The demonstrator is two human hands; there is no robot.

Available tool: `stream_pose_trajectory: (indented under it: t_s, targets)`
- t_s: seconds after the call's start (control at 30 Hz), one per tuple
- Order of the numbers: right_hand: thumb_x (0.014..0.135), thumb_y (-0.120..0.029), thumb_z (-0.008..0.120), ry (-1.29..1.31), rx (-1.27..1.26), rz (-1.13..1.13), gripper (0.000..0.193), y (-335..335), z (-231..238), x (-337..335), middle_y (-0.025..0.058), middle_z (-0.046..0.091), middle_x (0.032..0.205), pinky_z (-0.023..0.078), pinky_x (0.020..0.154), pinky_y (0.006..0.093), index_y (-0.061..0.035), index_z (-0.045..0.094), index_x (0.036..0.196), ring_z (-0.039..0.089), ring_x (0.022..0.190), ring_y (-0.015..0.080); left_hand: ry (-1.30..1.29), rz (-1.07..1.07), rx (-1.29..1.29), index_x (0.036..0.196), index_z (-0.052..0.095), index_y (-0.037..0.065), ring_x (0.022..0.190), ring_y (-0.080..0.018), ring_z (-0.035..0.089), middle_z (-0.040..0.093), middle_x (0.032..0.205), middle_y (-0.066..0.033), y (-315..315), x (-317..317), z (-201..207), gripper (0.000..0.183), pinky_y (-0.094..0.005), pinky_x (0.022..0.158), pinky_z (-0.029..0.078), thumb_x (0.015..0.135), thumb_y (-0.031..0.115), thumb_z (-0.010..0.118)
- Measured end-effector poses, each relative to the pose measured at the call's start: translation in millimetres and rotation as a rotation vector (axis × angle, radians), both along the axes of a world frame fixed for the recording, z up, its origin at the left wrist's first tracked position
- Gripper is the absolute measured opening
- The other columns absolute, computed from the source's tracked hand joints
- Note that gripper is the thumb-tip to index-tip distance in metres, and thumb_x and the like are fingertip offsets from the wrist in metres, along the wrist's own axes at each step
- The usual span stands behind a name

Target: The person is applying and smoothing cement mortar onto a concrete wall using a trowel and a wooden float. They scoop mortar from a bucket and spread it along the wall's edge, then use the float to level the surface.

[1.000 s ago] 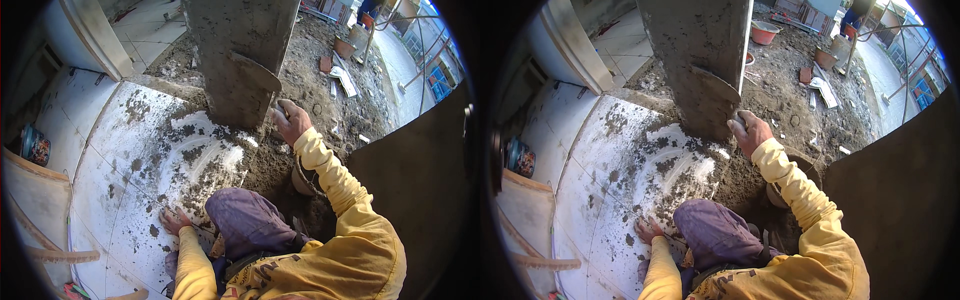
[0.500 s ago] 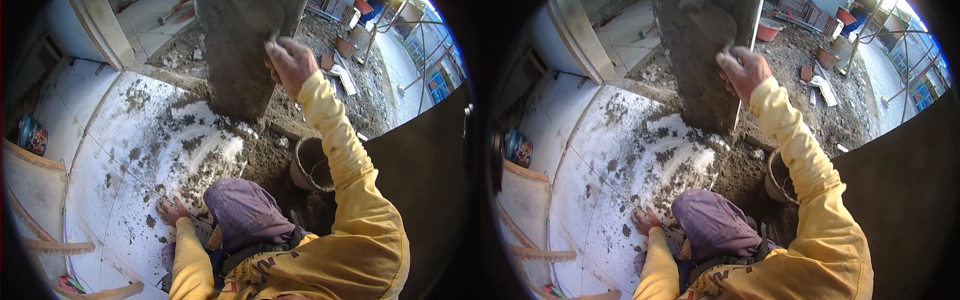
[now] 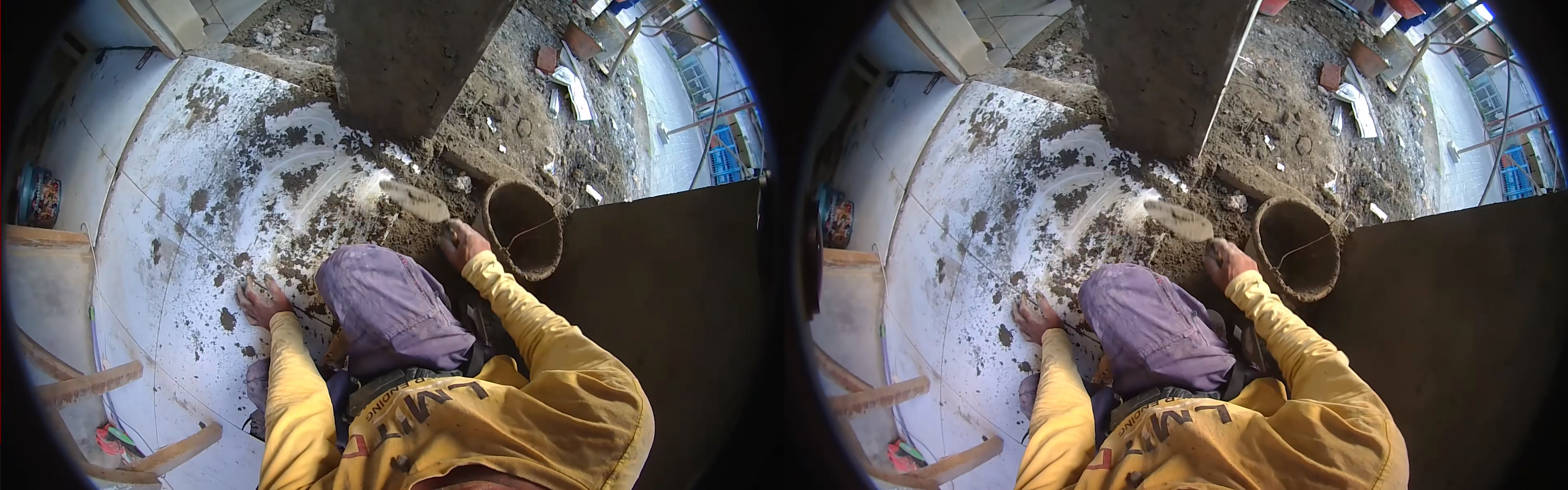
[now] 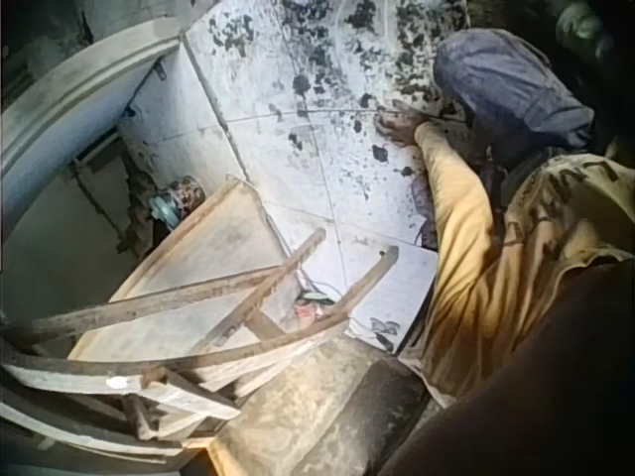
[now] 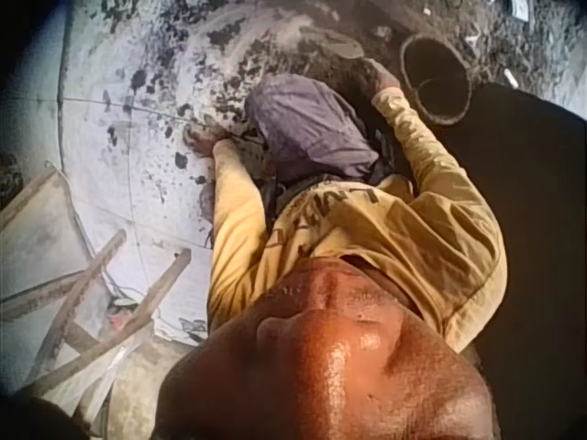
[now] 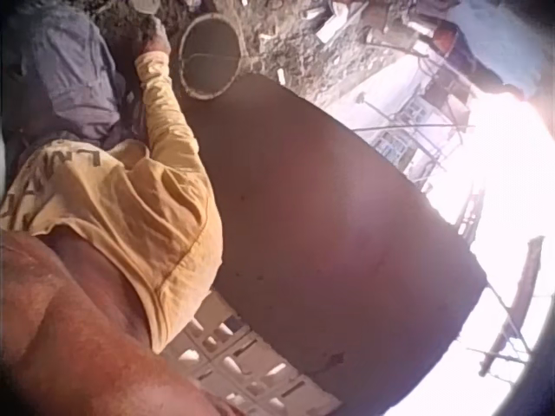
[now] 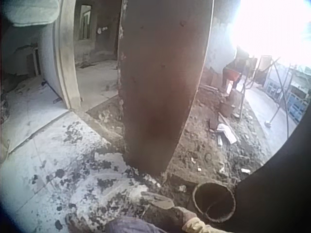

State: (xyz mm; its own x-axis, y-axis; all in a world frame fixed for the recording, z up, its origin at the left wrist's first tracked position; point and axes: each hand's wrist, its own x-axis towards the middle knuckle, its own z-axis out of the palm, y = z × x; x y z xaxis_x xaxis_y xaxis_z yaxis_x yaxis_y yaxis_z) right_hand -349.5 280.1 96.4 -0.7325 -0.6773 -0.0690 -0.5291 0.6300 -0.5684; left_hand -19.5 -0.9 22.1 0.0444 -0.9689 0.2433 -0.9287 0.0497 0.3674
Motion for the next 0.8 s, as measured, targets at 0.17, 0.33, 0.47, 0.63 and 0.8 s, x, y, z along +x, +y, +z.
stream_pose_trajectory:
  t_s: [0.17, 0.33, 0.47, 0.63, 0.8]
  targets:
    - [0.090, -0.035, 0.064, 0.004, 0.204, 0.000, 0.037, 20, -40, -3, 0.0127, 0.062, 0.108, 0.053, 0.082, 0.0447, -0.0156, 0.059, 0.121, 0.065, 0.099, 0.0344, -0.037, -0.012, -0.019, 0.132, 0.058, 0.025, 0.137, -0.0290, 0.040, 0.046, 0.147, -0.0087, -2, 3, 1, 0.052, -0.0535, 0.111, 0.026, 0.088, 0.051, 0.061]
    - [0.091, -0.036, 0.062, 0.028, 0.167, -0.178, 0.040, -7, -60, -43, 0.0135, 0.061, 0.110, 0.052, 0.083, 0.0464, -0.0171, 0.057, 0.126, 0.063, 0.102, 0.0364, -0.040, -0.047, -0.061, 0.132, 0.058, 0.024, 0.136, -0.0294, 0.041, 0.047, 0.145, -0.0094, -2, 4, -7, 0.051, -0.0532, 0.111, 0.028, 0.089, 0.051, 0.060]
    - [0.092, -0.035, 0.061, 0.009, 0.224, -0.169, 0.042, -24, -67, -57, 0.0142, 0.059, 0.113, 0.051, 0.086, 0.0476, -0.0203, 0.053, 0.130, 0.061, 0.105, 0.0368, -0.051, -0.032, -0.048, 0.132, 0.058, 0.024, 0.136, -0.0303, 0.042, 0.047, 0.145, -0.0106, -3, 5, -5, 0.051, -0.0524, 0.111, 0.029, 0.089, 0.051, 0.060]
    - [0.092, -0.032, 0.061, 0.004, 0.194, -0.210, 0.041, -39, -81, -60, 0.0157, 0.058, 0.115, 0.050, 0.089, 0.0485, -0.0214, 0.052, 0.131, 0.060, 0.107, 0.0374, -0.050, -0.026, -0.035, 0.132, 0.058, 0.023, 0.136, -0.0316, 0.041, 0.046, 0.146, -0.0114, -4, 5, -5, 0.052, -0.0517, 0.111, 0.029, 0.088, 0.051, 0.060]
    - [0.092, -0.034, 0.061, 0.169, 0.142, -0.251, 0.036, -51, -92, -64, 0.0125, 0.058, 0.110, 0.048, 0.086, 0.0487, -0.0233, 0.057, 0.126, 0.057, 0.104, 0.0351, -0.035, -0.024, -0.024, 0.134, 0.057, 0.023, 0.136, -0.0325, 0.041, 0.044, 0.147, -0.0113, -4, 2, -3, 0.055, -0.0540, 0.110, 0.028, 0.088, 0.053, 0.059]
